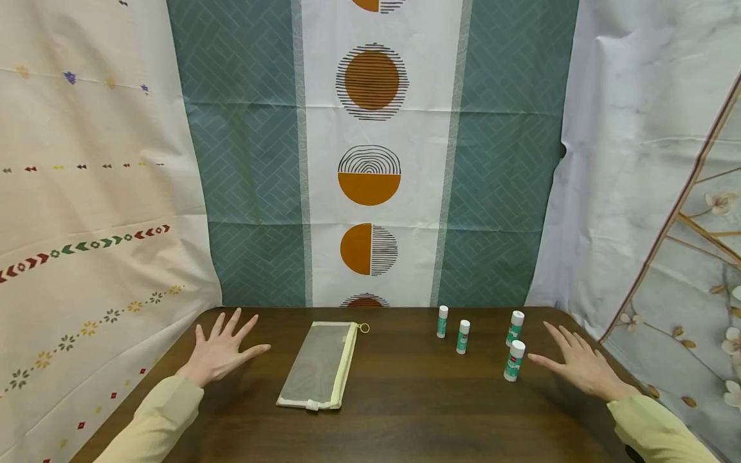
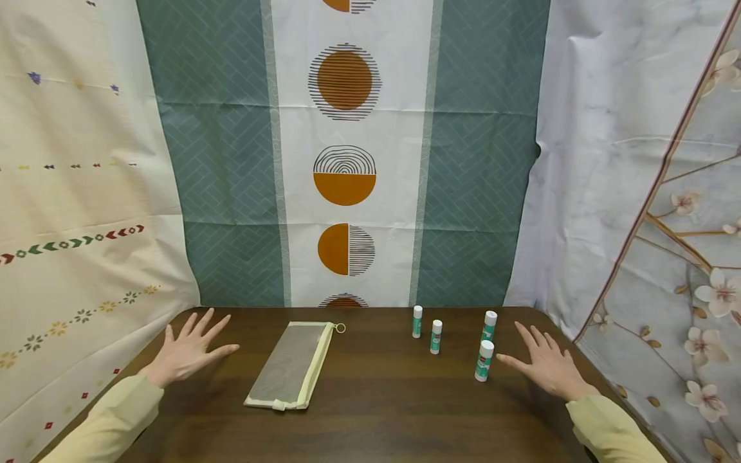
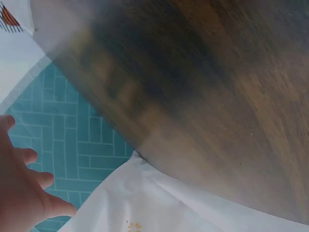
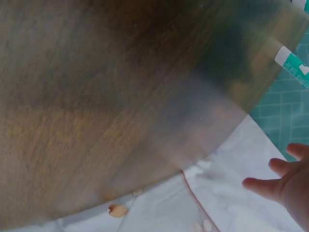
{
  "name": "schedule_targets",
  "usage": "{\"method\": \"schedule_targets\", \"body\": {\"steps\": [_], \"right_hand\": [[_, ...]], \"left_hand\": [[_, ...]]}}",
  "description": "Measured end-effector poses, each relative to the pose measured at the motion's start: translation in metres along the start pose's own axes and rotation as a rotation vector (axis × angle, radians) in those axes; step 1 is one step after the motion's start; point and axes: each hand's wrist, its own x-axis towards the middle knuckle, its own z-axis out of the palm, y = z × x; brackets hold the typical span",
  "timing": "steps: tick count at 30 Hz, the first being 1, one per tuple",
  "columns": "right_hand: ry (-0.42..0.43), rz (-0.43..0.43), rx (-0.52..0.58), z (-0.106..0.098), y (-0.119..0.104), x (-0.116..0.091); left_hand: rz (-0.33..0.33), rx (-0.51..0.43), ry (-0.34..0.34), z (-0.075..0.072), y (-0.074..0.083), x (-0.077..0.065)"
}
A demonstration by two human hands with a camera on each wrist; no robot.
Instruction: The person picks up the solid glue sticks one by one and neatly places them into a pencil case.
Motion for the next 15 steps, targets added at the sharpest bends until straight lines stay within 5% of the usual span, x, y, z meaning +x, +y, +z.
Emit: {"method": "schedule_targets", "body": {"steps": [15], "right_hand": [[0.032,-0.069,0.250,0.000,-0.007,0.007]], "left_hand": [[0.055,-0.055,0.028,-0.001,0.023,0.012]]}}
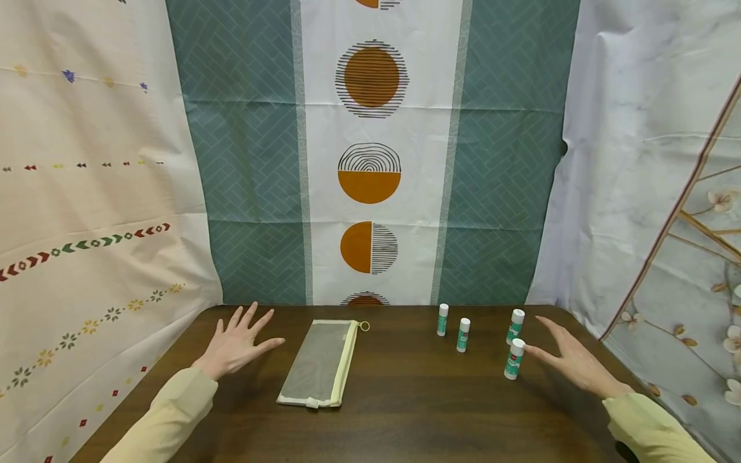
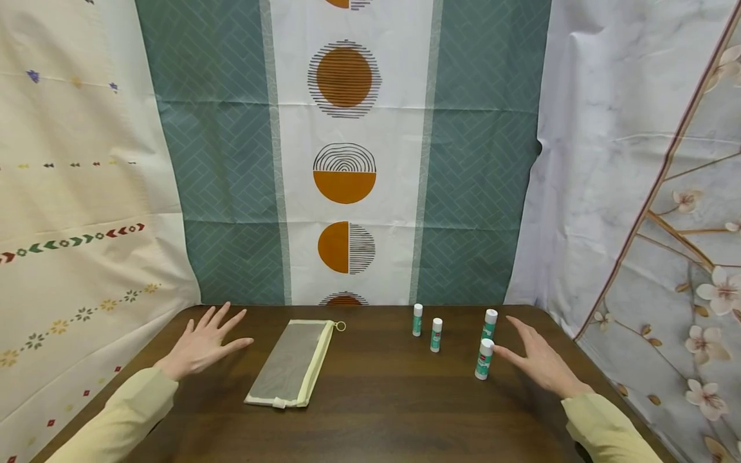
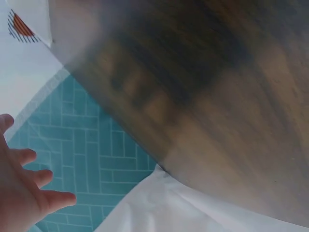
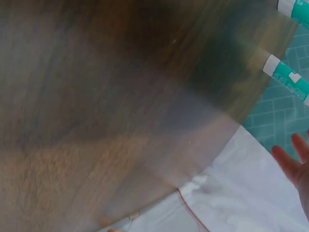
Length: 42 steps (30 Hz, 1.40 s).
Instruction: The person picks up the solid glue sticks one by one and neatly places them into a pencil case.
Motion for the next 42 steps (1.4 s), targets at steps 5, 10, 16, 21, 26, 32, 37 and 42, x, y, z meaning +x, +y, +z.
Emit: {"method": "schedule_targets", "body": {"steps": [5,10,16,21,26,32,37,42], "right_hand": [[0.047,-0.021,0.033,0.001,-0.004,0.002],[0.094,-0.046,0.062,0.005,-0.008,0.003],[0.120,-0.064,0.129,0.011,-0.010,0.004],[0.121,-0.050,0.155,0.014,-0.013,0.005],[0.110,-0.039,0.162,0.013,-0.018,0.005],[0.112,-0.049,0.169,0.015,-0.020,0.004],[0.113,-0.056,0.183,0.018,-0.019,0.006],[0.119,-0.062,0.181,0.019,-0.019,0.008]], "left_hand": [[0.006,-0.014,-0.004,0.000,0.008,0.006],[0.019,-0.018,-0.008,0.003,0.017,0.011],[0.038,-0.032,-0.020,0.005,0.029,0.017],[0.053,-0.041,-0.023,0.005,0.038,0.021],[0.050,-0.055,-0.029,0.005,0.048,0.026],[0.035,-0.066,-0.060,0.008,0.068,0.031],[0.055,-0.036,-0.062,0.012,0.085,0.032],[0.056,-0.027,-0.074,0.018,0.097,0.031]]}}
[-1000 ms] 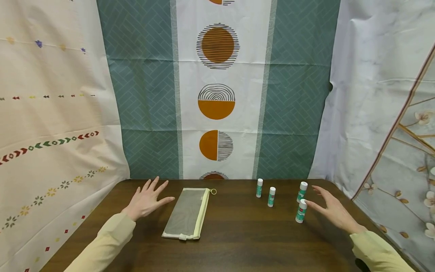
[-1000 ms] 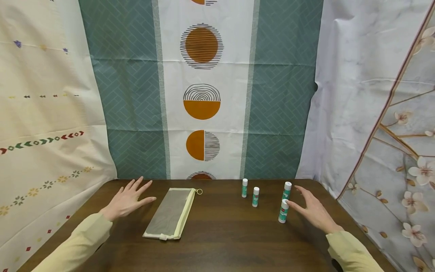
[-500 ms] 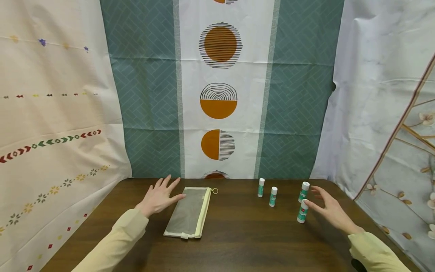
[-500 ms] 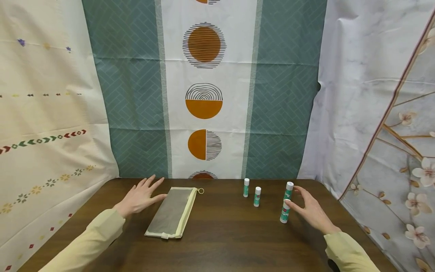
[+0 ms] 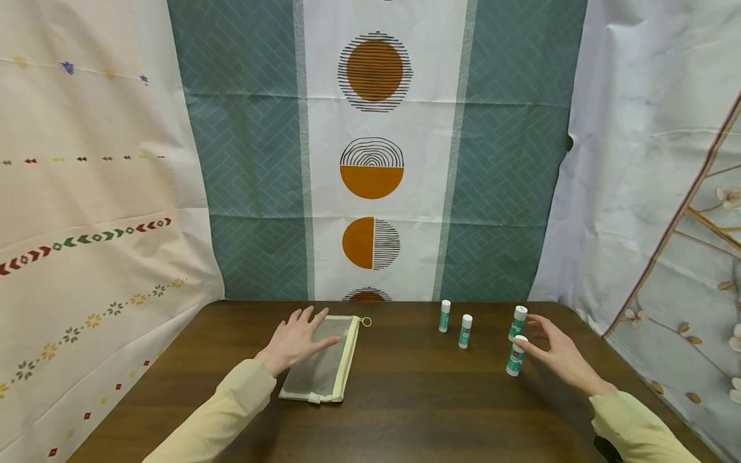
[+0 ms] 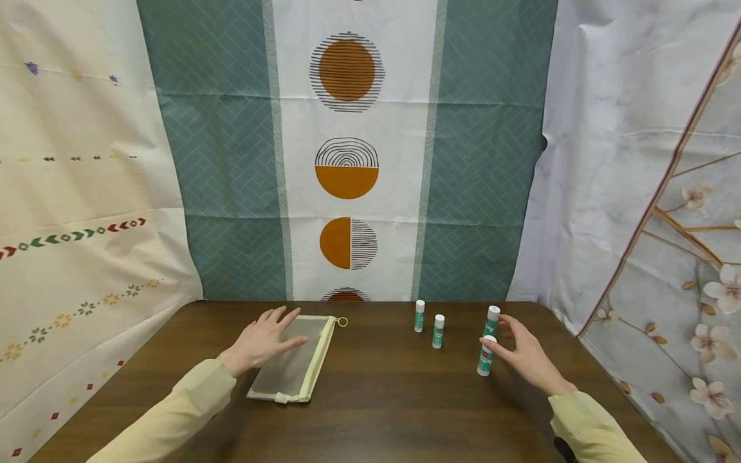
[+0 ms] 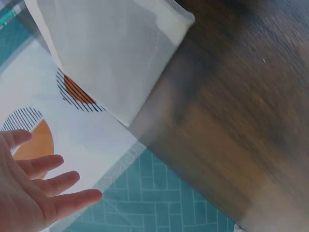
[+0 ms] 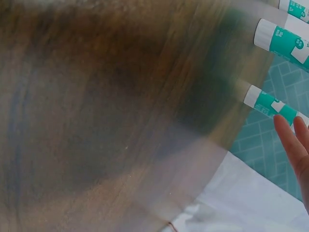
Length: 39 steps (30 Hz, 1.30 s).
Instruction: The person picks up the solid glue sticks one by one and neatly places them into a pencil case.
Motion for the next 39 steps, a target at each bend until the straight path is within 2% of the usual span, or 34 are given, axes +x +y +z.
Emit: {"method": "schedule_targets", "body": {"steps": [6,13,22,28,39], "right_hand": [[0.007,0.013,0.006,0.003,0.002,0.000],[0.020,0.027,0.028,0.006,0.002,0.000],[-0.005,0.100,0.050,0.010,-0.005,-0.001],[-0.011,0.093,0.070,0.012,-0.004,-0.003],[-0.013,0.140,0.132,0.013,-0.001,-0.006]], "left_hand": [[-0.001,-0.005,-0.008,0.008,0.005,0.002],[0.037,0.022,0.001,0.014,0.009,0.003],[0.017,0.012,-0.030,0.017,0.013,0.003],[0.019,0.014,-0.045,0.022,0.017,0.003],[0.040,0.001,-0.061,0.030,0.023,0.001]]}}
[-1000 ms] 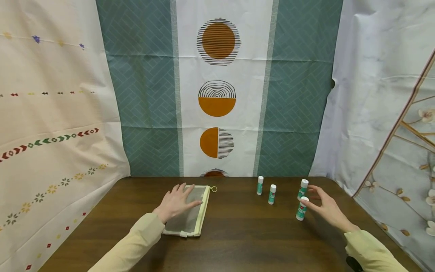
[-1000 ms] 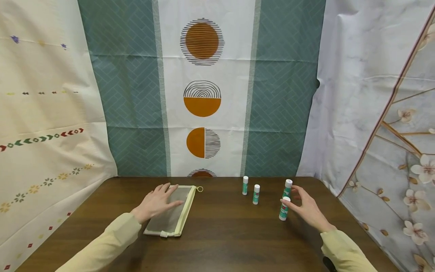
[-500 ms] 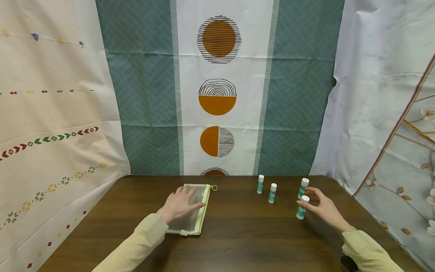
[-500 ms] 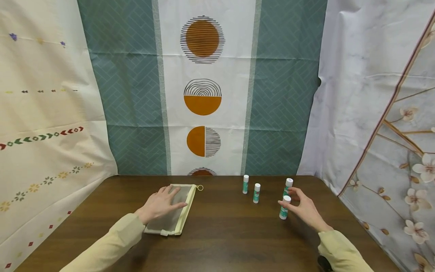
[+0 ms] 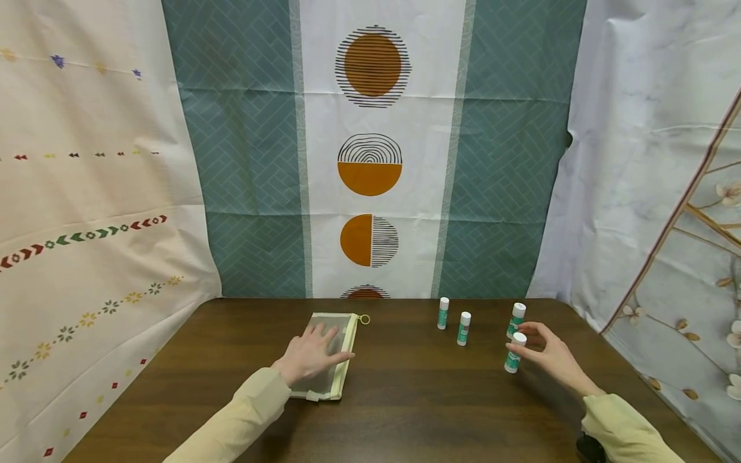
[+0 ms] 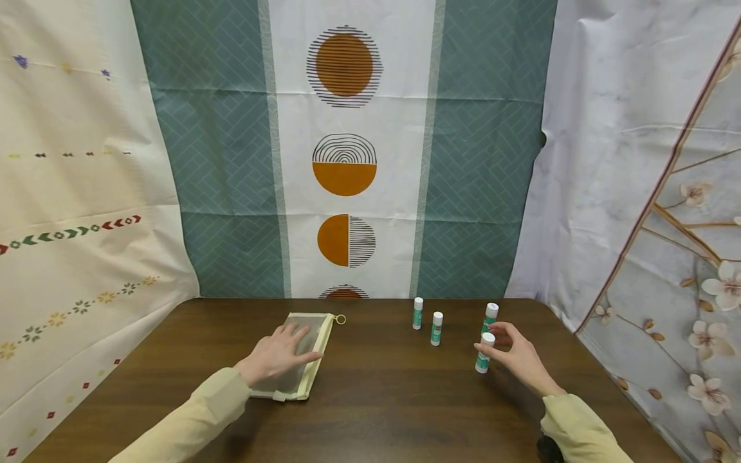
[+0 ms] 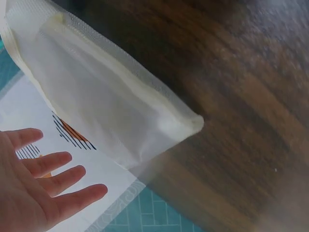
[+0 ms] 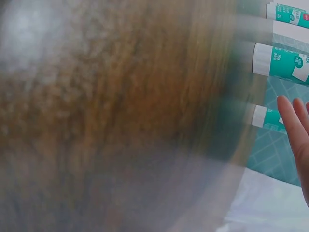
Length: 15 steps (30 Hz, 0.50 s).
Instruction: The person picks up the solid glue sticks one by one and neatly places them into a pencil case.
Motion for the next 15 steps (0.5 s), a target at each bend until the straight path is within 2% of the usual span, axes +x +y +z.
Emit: {"method": "schedule_targets", "body": {"steps": [15], "right_hand": [[0.008,0.001,0.162,0.0053,0.0065,0.0008]], "left_hand": [[-0.015,-0.023,-0.044,0.0016,0.0041,-0.0031]]}}
